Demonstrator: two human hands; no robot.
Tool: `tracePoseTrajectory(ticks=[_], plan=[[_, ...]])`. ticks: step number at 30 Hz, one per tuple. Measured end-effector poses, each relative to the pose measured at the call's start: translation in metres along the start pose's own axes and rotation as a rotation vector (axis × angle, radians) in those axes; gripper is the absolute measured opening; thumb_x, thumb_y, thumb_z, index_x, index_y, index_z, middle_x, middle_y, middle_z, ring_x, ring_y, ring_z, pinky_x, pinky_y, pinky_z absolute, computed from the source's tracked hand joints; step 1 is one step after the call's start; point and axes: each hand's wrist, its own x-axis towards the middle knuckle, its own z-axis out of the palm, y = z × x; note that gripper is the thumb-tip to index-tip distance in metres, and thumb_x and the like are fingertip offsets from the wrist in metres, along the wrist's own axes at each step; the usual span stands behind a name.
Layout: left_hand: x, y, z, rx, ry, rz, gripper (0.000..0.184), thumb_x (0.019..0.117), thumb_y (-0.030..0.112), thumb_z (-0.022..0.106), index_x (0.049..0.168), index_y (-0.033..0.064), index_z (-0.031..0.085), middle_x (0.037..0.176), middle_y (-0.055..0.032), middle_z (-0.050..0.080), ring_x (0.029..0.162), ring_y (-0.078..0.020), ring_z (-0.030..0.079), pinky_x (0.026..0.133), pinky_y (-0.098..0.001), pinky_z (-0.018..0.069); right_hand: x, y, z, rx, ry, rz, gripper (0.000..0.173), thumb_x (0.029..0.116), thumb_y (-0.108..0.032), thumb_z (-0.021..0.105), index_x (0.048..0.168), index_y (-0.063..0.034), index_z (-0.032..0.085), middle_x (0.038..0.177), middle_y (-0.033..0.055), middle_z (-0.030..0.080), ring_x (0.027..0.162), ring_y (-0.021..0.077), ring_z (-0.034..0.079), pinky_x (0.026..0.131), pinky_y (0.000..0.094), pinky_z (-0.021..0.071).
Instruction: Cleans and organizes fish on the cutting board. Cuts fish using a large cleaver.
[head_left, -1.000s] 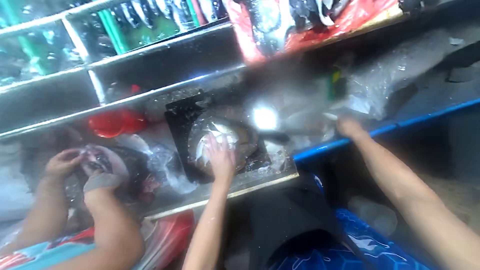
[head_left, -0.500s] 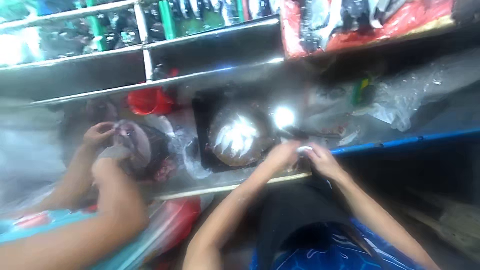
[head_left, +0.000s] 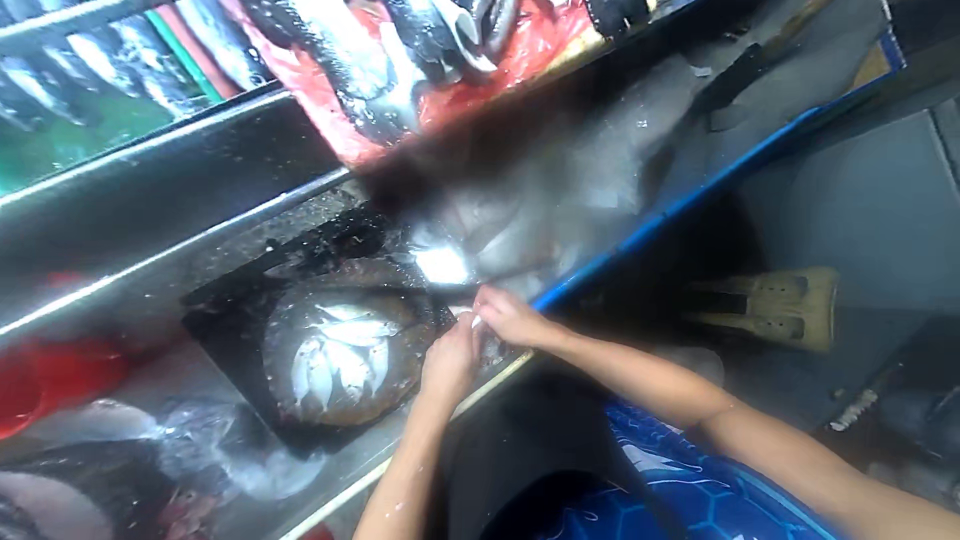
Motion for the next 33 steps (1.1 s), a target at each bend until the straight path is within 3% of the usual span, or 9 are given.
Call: tracePoseTrajectory(ticks=[2, 7, 11, 15, 17, 19, 27, 30, 33], plan=[[0.007, -0.001, -0.007, 0.015, -0.061, 0.012, 0.049, 0.1111, 0.049, 0.029, 0.125, 0.0121, 0.057, 0.093, -0.0161, 0.07, 0.09, -0.0389, 0.072, 0.077, -0.0597, 0.0567, -0.001, 0.001, -0.009, 0.039, -0.077, 0.045, 0.025, 0.1067, -0.019, 0.043, 0.116, -0.0047, 0.061, 0.081, 0.0129, 0.066, 0.06, 0.0222, 0.063, 0.057, 0.0413, 0.0554], [0.023, 0.004, -0.017, 0.102, -0.212, 0.073, 0.048, 0.1113, 0.048, 0.029, 0.127, 0.013, 0.057, 0.095, -0.0168, 0.07, 0.094, -0.0392, 0.072, 0.079, -0.0599, 0.0564, -0.002, 0.007, -0.028, -0.136, -0.213, -0.001, 0.02, 0.1033, -0.016, 0.057, 0.121, -0.0055, 0.057, 0.086, 0.0119, 0.069, 0.068, 0.0225, 0.069, 0.067, 0.0441, 0.0609], [0.036, 0.024, -0.018, 0.148, -0.267, 0.068, 0.049, 0.1113, 0.048, 0.028, 0.13, 0.0121, 0.056, 0.099, -0.0181, 0.071, 0.098, -0.0398, 0.071, 0.083, -0.0597, 0.0561, -0.002, 0.005, -0.043, -0.387, -0.151, -0.071, 0.019, 0.0972, -0.006, 0.061, 0.116, -0.0071, 0.063, 0.096, 0.0117, 0.071, 0.09, 0.028, 0.071, 0.08, 0.053, 0.0588], [0.059, 0.038, -0.021, 0.081, -0.232, 0.119, 0.05, 0.1114, 0.049, 0.027, 0.134, 0.0141, 0.055, 0.095, -0.0177, 0.071, 0.095, -0.0387, 0.071, 0.083, -0.0592, 0.0559, -0.009, 0.015, -0.059, -0.613, 0.045, -0.222, 0.017, 0.1029, -0.011, 0.055, 0.116, -0.0088, 0.066, 0.093, 0.0093, 0.072, 0.09, 0.0263, 0.071, 0.084, 0.049, 0.0584], [0.075, 0.047, -0.023, 0.048, -0.216, 0.141, 0.052, 0.1112, 0.049, 0.028, 0.138, 0.0152, 0.056, 0.097, -0.0181, 0.072, 0.095, -0.0383, 0.071, 0.084, -0.0604, 0.056, -0.008, 0.027, -0.069, -0.668, 0.148, -0.247, 0.015, 0.1034, -0.012, 0.053, 0.112, -0.0093, 0.065, 0.088, 0.0086, 0.07, 0.082, 0.0261, 0.071, 0.077, 0.0473, 0.0588], [0.088, 0.053, -0.023, 0.059, -0.203, 0.169, 0.052, 0.1104, 0.052, 0.028, 0.132, 0.0156, 0.059, 0.094, -0.0154, 0.071, 0.092, -0.0363, 0.071, 0.081, -0.0599, 0.0564, -0.01, 0.031, -0.079, -0.678, 0.169, -0.183, 0.014, 0.1044, -0.014, 0.053, 0.113, -0.0083, 0.063, 0.084, 0.0097, 0.069, 0.079, 0.028, 0.071, 0.072, 0.0485, 0.0605], [0.106, 0.049, -0.024, 0.083, -0.238, 0.211, 0.046, 0.1108, 0.047, 0.034, 0.13, 0.016, 0.061, 0.094, -0.0144, 0.072, 0.09, -0.0354, 0.072, 0.079, -0.0602, 0.0573, 0.019, 0.041, -0.064, -0.645, 0.267, 0.111, 0.019, 0.1029, -0.019, 0.055, 0.117, -0.0071, 0.06, 0.08, 0.0137, 0.069, 0.077, 0.034, 0.072, 0.067, 0.0531, 0.0598], [0.077, 0.039, -0.019, 0.064, -0.263, 0.155, 0.046, 0.1101, 0.05, 0.033, 0.123, 0.017, 0.061, 0.089, -0.0129, 0.07, 0.087, -0.0349, 0.071, 0.077, -0.0595, 0.0574, 0.053, 0.073, -0.084, -0.521, 0.359, 0.152, 0.024, 0.0991, -0.02, 0.057, 0.119, -0.0096, 0.066, 0.092, 0.0153, 0.073, 0.086, 0.0352, 0.073, 0.076, 0.0594, 0.0601], [0.02, 0.003, -0.04, 0.104, -0.03, -0.011, 0.047, 0.11, 0.051, 0.032, 0.127, 0.0192, 0.062, 0.091, -0.014, 0.072, 0.085, -0.0374, 0.072, 0.073, -0.0612, 0.0571, 0.066, 0.102, -0.151, -0.617, 0.285, 0.148, 0.035, 0.0989, -0.027, 0.064, 0.133, -0.0192, 0.068, 0.121, 0.014, 0.072, 0.11, 0.0343, 0.07, 0.095, 0.0612, 0.0562]])
